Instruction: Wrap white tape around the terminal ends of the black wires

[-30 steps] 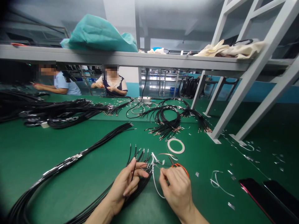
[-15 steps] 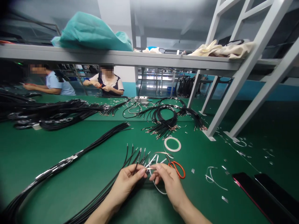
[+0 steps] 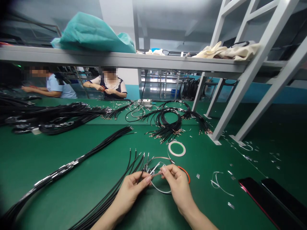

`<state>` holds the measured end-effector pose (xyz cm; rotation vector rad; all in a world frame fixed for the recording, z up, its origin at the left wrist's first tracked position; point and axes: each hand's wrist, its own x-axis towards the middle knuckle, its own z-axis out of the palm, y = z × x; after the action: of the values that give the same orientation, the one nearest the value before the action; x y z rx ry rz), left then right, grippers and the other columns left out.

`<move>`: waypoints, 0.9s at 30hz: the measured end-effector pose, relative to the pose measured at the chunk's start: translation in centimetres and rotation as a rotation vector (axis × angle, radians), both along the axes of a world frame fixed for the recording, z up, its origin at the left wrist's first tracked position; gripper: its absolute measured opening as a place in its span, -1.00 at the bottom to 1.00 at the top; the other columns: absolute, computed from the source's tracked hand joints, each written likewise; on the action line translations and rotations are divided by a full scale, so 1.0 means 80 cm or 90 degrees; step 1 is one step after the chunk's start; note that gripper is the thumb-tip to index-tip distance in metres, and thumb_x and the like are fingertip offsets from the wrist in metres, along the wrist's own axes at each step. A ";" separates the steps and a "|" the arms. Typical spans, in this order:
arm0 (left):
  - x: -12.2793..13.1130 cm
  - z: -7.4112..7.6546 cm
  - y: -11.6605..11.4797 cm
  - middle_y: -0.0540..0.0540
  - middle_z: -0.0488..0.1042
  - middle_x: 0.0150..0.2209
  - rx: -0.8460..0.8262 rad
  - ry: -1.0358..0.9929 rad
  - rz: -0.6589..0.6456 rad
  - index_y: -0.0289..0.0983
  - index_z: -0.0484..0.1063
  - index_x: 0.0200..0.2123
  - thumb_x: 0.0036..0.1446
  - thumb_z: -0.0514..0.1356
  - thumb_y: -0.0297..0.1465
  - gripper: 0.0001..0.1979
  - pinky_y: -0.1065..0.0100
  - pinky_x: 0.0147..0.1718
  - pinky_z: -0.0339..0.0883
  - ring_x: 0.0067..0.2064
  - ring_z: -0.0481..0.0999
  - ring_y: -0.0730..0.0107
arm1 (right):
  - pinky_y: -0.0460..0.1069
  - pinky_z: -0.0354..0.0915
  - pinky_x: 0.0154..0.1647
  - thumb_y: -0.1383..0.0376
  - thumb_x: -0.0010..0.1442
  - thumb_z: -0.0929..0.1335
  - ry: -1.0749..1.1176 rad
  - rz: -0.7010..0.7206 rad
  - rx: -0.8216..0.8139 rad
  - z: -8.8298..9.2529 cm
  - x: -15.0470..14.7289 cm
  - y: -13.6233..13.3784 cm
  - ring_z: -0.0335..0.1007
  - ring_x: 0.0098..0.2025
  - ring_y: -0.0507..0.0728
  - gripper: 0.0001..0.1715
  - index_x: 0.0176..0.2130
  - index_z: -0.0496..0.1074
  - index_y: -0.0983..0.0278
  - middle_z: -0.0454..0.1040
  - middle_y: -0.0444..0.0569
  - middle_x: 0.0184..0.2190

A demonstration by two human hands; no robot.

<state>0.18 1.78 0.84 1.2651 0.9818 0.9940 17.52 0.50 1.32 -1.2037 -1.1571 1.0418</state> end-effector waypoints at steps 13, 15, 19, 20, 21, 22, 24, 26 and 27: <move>0.001 -0.003 -0.005 -0.06 0.49 -0.42 0.065 0.105 0.007 -0.32 0.52 -0.37 0.10 0.19 -0.21 -0.73 0.41 -0.34 0.20 -0.35 0.38 0.32 | -0.04 0.25 -0.43 0.03 0.21 0.25 -0.137 -0.307 0.089 -0.022 0.066 0.042 0.31 -0.50 0.09 -0.63 -0.32 0.41 0.27 0.39 -0.10 -0.54; 0.001 -0.004 -0.005 -0.06 0.49 -0.42 0.064 0.106 0.002 -0.32 0.52 -0.37 0.10 0.18 -0.21 -0.73 0.41 -0.34 0.20 -0.35 0.38 0.32 | 0.07 0.29 -0.30 0.05 0.24 0.20 -0.368 -0.374 0.087 -0.027 0.093 0.052 0.40 -0.36 0.19 -0.58 -0.24 0.44 0.30 0.48 0.05 -0.40; 0.002 -0.004 -0.006 -0.07 0.49 -0.41 0.068 0.136 0.005 -0.32 0.52 -0.36 0.10 0.18 -0.22 -0.72 0.40 -0.37 0.18 -0.37 0.36 0.33 | 0.50 -0.15 0.04 0.14 0.17 0.27 -0.632 -0.512 0.080 -0.034 0.109 0.059 -0.11 0.23 0.61 -0.44 0.06 0.35 0.44 0.10 0.44 0.21; 0.002 -0.004 -0.006 -0.07 0.50 -0.41 0.070 0.149 0.007 -0.32 0.52 -0.35 0.10 0.18 -0.22 -0.73 0.40 -0.39 0.17 -0.38 0.36 0.34 | 0.53 -0.24 0.05 0.15 0.19 0.27 -0.694 -0.536 0.092 -0.033 0.104 0.058 -0.28 0.28 0.62 -0.36 0.15 0.25 0.48 -0.04 0.47 0.27; 0.002 -0.005 -0.006 -0.08 0.51 -0.40 0.070 0.159 0.009 -0.32 0.53 -0.34 0.10 0.18 -0.22 -0.73 0.40 -0.40 0.17 -0.39 0.36 0.34 | 0.54 -0.26 0.07 0.14 0.21 0.26 -0.727 -0.538 0.113 -0.030 0.095 0.054 -0.38 0.30 0.60 -0.32 0.21 0.17 0.46 -0.14 0.43 0.30; 0.002 -0.005 -0.007 -0.08 0.52 -0.39 0.069 0.165 0.010 -0.32 0.53 -0.32 0.09 0.19 -0.23 -0.73 0.40 -0.40 0.17 -0.39 0.37 0.34 | 0.53 -0.25 0.09 0.14 0.23 0.24 -0.732 -0.522 0.145 -0.026 0.085 0.049 -0.41 0.32 0.57 -0.32 0.24 0.11 0.41 -0.18 0.36 0.33; 0.003 -0.006 -0.007 -0.10 0.53 -0.35 0.071 0.167 0.007 -0.32 0.53 -0.30 0.09 0.19 -0.25 -0.75 0.39 -0.38 0.20 -0.36 0.40 0.31 | 0.43 -0.13 0.15 0.18 0.28 0.19 -0.697 -0.401 0.251 -0.017 0.062 0.034 -0.27 0.33 0.45 -0.41 0.25 0.11 0.27 -0.15 0.19 0.34; 0.003 -0.006 -0.008 -0.12 0.55 -0.32 0.081 0.158 0.007 -0.32 0.53 -0.28 0.09 0.19 -0.28 -0.76 0.38 -0.32 0.23 -0.30 0.42 0.27 | 0.31 0.01 0.17 0.28 0.30 0.19 -0.636 -0.195 0.365 -0.011 0.040 0.017 0.08 0.24 0.33 -0.59 0.12 0.31 0.14 0.14 0.07 0.26; 0.003 -0.006 -0.008 -0.12 0.55 -0.31 0.087 0.151 0.005 -0.32 0.53 -0.28 0.10 0.19 -0.29 -0.77 0.38 -0.30 0.24 -0.29 0.43 0.26 | 0.25 0.11 0.15 0.30 0.28 0.23 -0.598 -0.103 0.399 -0.010 0.030 0.010 0.22 0.16 0.29 -0.66 0.03 0.40 0.11 0.26 0.04 0.19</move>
<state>0.45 1.14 0.35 1.5195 1.1155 0.9438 19.90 1.28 0.50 -1.2412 -1.8695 -0.1069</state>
